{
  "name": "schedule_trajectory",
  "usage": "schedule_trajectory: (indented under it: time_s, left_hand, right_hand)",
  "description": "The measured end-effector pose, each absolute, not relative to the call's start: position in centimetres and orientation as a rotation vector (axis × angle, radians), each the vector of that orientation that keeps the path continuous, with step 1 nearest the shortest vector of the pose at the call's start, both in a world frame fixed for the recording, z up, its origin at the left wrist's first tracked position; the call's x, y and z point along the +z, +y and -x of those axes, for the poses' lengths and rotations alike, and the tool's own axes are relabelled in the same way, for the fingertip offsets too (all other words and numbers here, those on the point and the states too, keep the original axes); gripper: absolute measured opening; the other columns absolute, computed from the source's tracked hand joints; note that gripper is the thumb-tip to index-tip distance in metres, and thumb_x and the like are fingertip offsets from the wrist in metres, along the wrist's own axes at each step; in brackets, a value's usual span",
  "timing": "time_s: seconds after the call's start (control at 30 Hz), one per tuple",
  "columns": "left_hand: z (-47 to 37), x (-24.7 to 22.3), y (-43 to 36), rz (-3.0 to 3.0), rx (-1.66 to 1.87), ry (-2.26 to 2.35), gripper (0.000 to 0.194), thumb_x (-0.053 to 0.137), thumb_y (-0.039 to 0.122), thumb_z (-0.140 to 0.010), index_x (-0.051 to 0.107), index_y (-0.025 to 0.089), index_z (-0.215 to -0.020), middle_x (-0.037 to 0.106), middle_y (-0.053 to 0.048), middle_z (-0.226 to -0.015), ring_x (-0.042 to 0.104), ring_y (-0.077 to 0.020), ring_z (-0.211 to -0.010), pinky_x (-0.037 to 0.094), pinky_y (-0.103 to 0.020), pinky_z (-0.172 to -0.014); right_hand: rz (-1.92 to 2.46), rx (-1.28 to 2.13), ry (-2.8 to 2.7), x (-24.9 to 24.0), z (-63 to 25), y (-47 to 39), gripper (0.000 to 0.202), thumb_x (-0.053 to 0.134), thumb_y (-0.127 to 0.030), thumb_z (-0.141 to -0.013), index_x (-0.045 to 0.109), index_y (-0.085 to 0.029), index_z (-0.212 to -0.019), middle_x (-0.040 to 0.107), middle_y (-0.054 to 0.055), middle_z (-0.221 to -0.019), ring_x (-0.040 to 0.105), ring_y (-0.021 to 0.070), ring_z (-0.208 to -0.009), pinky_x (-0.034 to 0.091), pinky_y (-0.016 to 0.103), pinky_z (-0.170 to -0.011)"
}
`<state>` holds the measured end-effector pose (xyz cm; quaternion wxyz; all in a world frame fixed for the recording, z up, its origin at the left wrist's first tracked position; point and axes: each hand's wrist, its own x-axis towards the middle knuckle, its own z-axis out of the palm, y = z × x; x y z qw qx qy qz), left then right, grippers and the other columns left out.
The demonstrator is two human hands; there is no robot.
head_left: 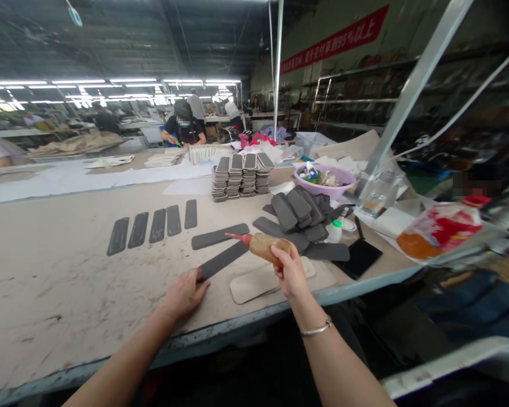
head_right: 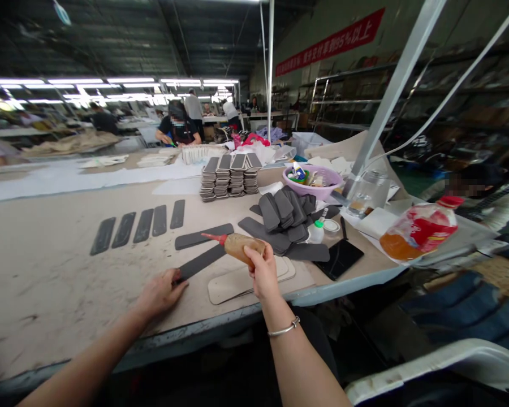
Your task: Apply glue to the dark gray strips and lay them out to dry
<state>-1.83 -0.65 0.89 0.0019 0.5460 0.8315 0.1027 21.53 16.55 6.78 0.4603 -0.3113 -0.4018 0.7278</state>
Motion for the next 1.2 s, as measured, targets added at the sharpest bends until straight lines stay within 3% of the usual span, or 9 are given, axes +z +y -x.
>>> schedule_trajectory:
  time_s: [0.1, 0.2, 0.3, 0.37, 0.47, 0.87, 1.2]
  left_hand:
    - [1.9, 0.4, -1.6, -1.656, 0.536, 2.592, 0.033, 0.046, 0.038, -0.086, 0.056, 0.014, -0.105, 0.063, -0.009, -0.095, 0.060, -0.0202, -0.086, 0.046, -0.032, -0.079]
    - [2.4, 0.2, -2.4, -1.786, 0.645, 2.554, 0.028, 0.043, 0.033, -0.088, 0.062, 0.015, -0.100, 0.062, -0.009, -0.098, 0.059, -0.0188, -0.089, 0.046, -0.032, -0.084]
    - [2.5, -0.2, -2.9, -1.914, 0.681, 2.548, 0.026, 0.045, 0.031, -0.088, 0.067, 0.018, -0.092, 0.064, -0.007, -0.097, 0.057, -0.0197, -0.092, 0.046, -0.034, -0.088]
    - [2.5, -0.6, -3.0, -1.953, 0.705, 2.554, 0.027, 0.045, 0.030, -0.089, 0.068, 0.018, -0.090, 0.065, -0.007, -0.097, 0.057, -0.0196, -0.091, 0.046, -0.034, -0.087]
    - [2.4, -0.9, -3.0, -1.981, 0.737, 2.544, 0.026, 0.044, 0.028, -0.089, 0.069, 0.018, -0.089, 0.066, -0.007, -0.096, 0.058, -0.0189, -0.089, 0.047, -0.034, -0.086]
    - [2.5, -1.0, -3.1, -1.990, 0.700, 2.550, 0.024, 0.045, 0.027, -0.089, 0.067, 0.019, -0.091, 0.066, -0.006, -0.099, 0.058, -0.0185, -0.091, 0.047, -0.034, -0.086]
    - [2.8, -1.3, -3.0, -2.021, 0.681, 2.568, 0.023, 0.047, 0.029, -0.088, 0.067, 0.019, -0.090, 0.065, -0.006, -0.097, 0.057, -0.0189, -0.090, 0.047, -0.034, -0.086]
  right_hand:
    - [0.830, 1.754, -1.148, 5.9, -20.5, 15.2, 0.044, 0.073, -0.040, -0.066, 0.052, -0.023, -0.101, 0.054, -0.005, -0.074, 0.035, 0.0040, -0.044, 0.023, 0.014, -0.035]
    - [0.855, 1.667, -1.356, 4.5, -19.3, 14.0, 0.048, 0.071, -0.042, -0.068, 0.051, -0.023, -0.106, 0.058, -0.002, -0.081, 0.047, 0.0086, -0.053, 0.036, 0.018, -0.041]
    - [0.801, 1.496, -1.544, 3.1, -18.2, 13.0, 0.047, 0.070, -0.040, -0.068, 0.051, -0.021, -0.107, 0.060, 0.003, -0.096, 0.058, 0.0172, -0.079, 0.049, 0.027, -0.065]
    - [0.767, 1.355, -1.671, 2.4, -17.6, 12.6, 0.045, 0.069, -0.037, -0.069, 0.052, -0.021, -0.107, 0.059, 0.004, -0.102, 0.057, 0.0206, -0.092, 0.048, 0.033, -0.080]
    - [0.748, 1.170, -1.839, 1.8, -17.0, 12.2, 0.044, 0.069, -0.032, -0.070, 0.052, -0.021, -0.109, 0.056, 0.006, -0.105, 0.054, 0.0221, -0.098, 0.045, 0.037, -0.088]
    - [0.692, 1.040, -2.004, 1.4, -15.9, 10.6, 0.043, 0.070, -0.022, -0.070, 0.051, -0.024, -0.109, 0.052, 0.004, -0.103, 0.053, 0.0204, -0.096, 0.045, 0.035, -0.089]
    - [0.871, 0.875, -1.945, 2.1, -18.3, 13.4, 0.039, 0.066, -0.027, -0.073, 0.052, -0.023, -0.109, 0.052, 0.006, -0.104, 0.055, 0.0214, -0.095, 0.047, 0.036, -0.085]
